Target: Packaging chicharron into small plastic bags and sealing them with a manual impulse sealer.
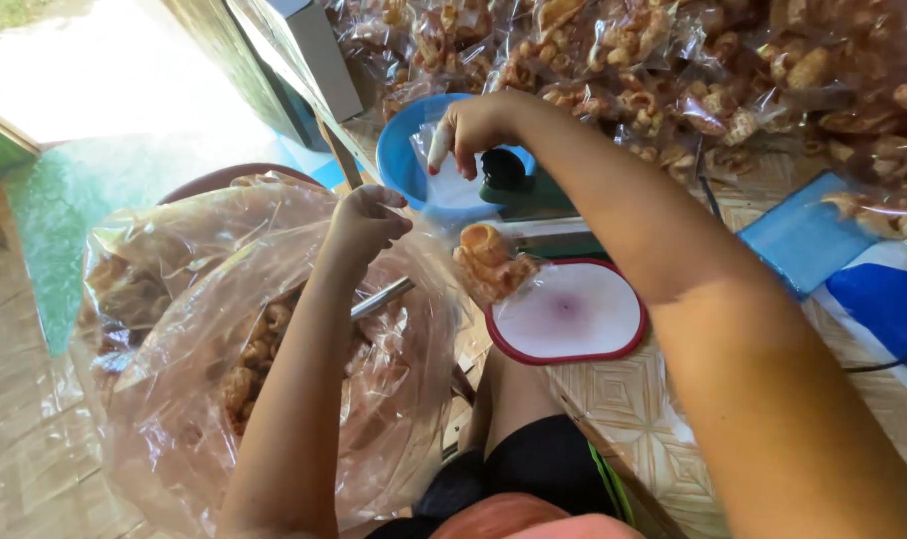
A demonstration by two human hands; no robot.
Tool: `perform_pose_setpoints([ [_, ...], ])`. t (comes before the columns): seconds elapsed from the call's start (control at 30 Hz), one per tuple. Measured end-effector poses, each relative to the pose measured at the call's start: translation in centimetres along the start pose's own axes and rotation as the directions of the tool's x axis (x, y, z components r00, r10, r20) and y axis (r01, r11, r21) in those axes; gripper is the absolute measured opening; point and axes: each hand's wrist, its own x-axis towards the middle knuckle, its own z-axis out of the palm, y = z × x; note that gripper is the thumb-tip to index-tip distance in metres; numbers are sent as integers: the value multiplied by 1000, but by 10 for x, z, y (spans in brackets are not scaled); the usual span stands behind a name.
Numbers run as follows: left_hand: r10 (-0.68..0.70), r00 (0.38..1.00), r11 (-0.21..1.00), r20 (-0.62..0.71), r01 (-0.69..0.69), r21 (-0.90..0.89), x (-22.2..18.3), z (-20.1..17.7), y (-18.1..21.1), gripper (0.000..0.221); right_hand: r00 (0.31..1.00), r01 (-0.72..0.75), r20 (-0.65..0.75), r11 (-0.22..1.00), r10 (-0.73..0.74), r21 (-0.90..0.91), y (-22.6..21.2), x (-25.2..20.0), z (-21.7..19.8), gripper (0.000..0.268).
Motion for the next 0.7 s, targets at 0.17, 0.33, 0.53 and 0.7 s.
perform_pose_setpoints([
  [0.17,20,995,992,101,-32,118,32,16,-9,29,995,94,-27,994,-92,59,65,8,-2,21],
  [0.33,-66,947,979,314,0,206,53,64,-1,25,988,44,-155,987,-20,153,184,-11,-11,32],
  [0.53,-165,840,952,517,-2,306,96,102,-11,20,906,-56,-365,918,212,393,161,-68,11,31],
  [0.7,-217,685,976,696,157,150,131,105,-41,29,910,-174,-372,983,182,54,181,-51,27,23],
])
